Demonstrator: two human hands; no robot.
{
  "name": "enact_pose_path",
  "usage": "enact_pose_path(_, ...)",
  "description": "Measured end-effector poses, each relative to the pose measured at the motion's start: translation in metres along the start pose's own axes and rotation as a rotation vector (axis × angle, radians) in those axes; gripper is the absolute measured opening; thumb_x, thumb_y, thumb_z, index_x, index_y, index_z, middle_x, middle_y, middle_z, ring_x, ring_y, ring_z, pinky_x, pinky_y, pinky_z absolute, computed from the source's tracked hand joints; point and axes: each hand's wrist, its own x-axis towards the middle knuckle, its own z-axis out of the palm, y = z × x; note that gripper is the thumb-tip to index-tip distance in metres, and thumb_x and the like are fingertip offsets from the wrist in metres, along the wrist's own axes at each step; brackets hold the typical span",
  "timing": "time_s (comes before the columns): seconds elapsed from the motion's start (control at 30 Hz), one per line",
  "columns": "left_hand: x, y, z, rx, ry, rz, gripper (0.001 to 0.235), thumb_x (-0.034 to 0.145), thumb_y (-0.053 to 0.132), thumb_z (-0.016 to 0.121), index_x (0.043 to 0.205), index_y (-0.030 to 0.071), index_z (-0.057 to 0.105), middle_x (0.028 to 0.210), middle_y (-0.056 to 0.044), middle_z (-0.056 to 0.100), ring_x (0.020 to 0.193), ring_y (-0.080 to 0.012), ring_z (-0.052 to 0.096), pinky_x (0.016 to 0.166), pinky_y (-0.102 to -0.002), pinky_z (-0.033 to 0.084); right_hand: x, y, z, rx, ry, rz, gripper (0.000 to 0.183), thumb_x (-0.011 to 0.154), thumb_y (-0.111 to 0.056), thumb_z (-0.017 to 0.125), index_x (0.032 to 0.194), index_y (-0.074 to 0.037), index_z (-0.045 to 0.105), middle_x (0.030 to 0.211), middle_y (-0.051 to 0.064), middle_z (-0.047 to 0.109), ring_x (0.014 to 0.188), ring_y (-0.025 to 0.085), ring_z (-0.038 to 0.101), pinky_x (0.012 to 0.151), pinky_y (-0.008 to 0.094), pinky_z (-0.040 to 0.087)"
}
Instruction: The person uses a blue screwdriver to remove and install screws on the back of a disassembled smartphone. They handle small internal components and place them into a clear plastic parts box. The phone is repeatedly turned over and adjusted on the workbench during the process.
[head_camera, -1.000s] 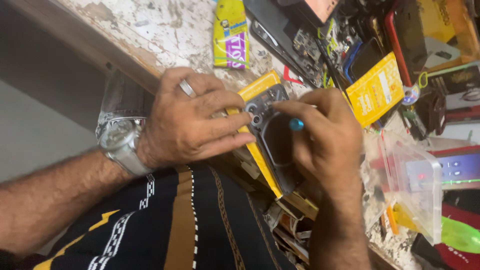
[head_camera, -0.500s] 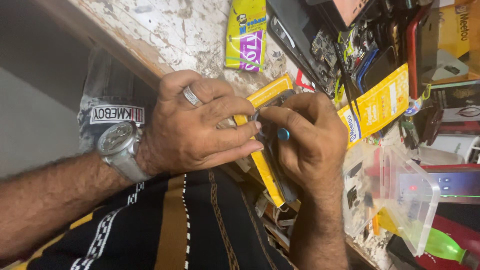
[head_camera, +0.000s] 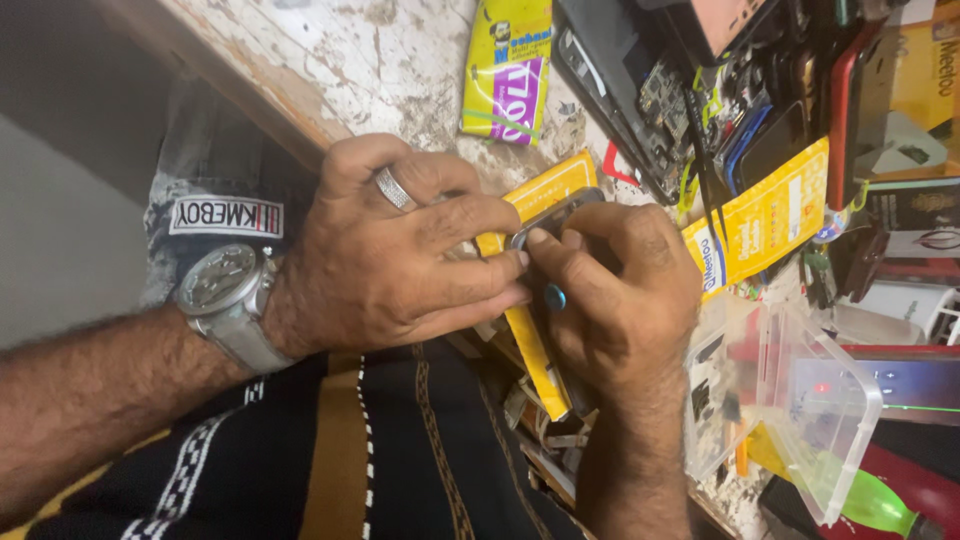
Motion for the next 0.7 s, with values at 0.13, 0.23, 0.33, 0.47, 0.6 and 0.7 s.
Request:
enact_pose_path(0.13,0.001,0.002,0.000,-0.003,0.002,-0.012,0.024,0.105,0.048,0.078,0.109,0.025,0.078,0.126,0.005,0.067,0.119,-0.0114,0.060,0.112,-0.042,0.023,-0.002,0.006,-0.005,0.090,0.016,0.093,0.033,0.082,0.007,0.070,0.109,-0.011,0.076,0.098,0.008,0.064,0.088,0.024,0.064,0.075,0.035,0.051)
enact_pose_path(0.23,0.002,0.003,0.001,-0.002,-0.028,-0.033,0.028,0.104,0.050,0.076,0.116,0.024,0.077,0.125,0.005,0.068,0.118,-0.0130,0.060,0.111,-0.044,0.023,-0.008,0.008,-0.005,0.137,0.099,0.205,0.030,0.087,0.011,0.064,0.109,-0.008,0.071,0.102,0.009,0.064,0.090,0.023,0.066,0.076,0.032,0.053)
enact_pose_path(0.33,0.007,0.005,-0.003,0.009,-0.053,-0.062,0.040,0.101,0.050,0.078,0.125,0.018,0.072,0.121,0.004,0.070,0.118,-0.0166,0.061,0.109,-0.044,0.024,-0.017,0.011,-0.003,0.111,0.177,0.266,0.037,0.084,0.015,0.061,0.115,-0.006,0.066,0.101,0.010,0.064,0.089,0.023,0.065,0.077,0.031,0.053)
enact_pose_path(0.47,0.018,0.018,-0.011,-0.033,-0.093,-0.162,0.049,0.098,0.044,0.081,0.130,0.011,0.066,0.119,-0.001,0.073,0.118,-0.0204,0.062,0.107,-0.045,0.025,-0.039,0.009,-0.004,0.044,0.234,0.272,0.048,0.077,0.018,0.059,0.120,-0.004,0.064,0.105,0.011,0.066,0.088,0.024,0.065,0.077,0.034,0.053)
enact_pose_path(0.6,0.037,0.029,-0.019,0.006,-0.175,-0.211,0.049,0.094,0.040,0.081,0.130,0.010,0.066,0.116,-0.003,0.073,0.115,-0.0216,0.063,0.105,-0.047,0.026,-0.066,-0.008,-0.002,0.007,0.376,0.350,0.044,0.078,0.016,0.064,0.117,-0.004,0.065,0.107,0.012,0.066,0.094,0.027,0.066,0.078,0.035,0.054)
enact_pose_path(0.7,0.049,0.036,-0.021,0.053,-0.242,-0.223,0.050,0.092,0.038,0.081,0.129,0.008,0.066,0.117,-0.004,0.074,0.112,-0.0246,0.062,0.102,-0.045,0.027,-0.083,-0.020,0.004,-0.023,0.476,0.391,0.034,0.091,0.015,0.072,0.117,-0.006,0.065,0.108,0.010,0.067,0.091,0.024,0.067,0.077,0.033,0.054)
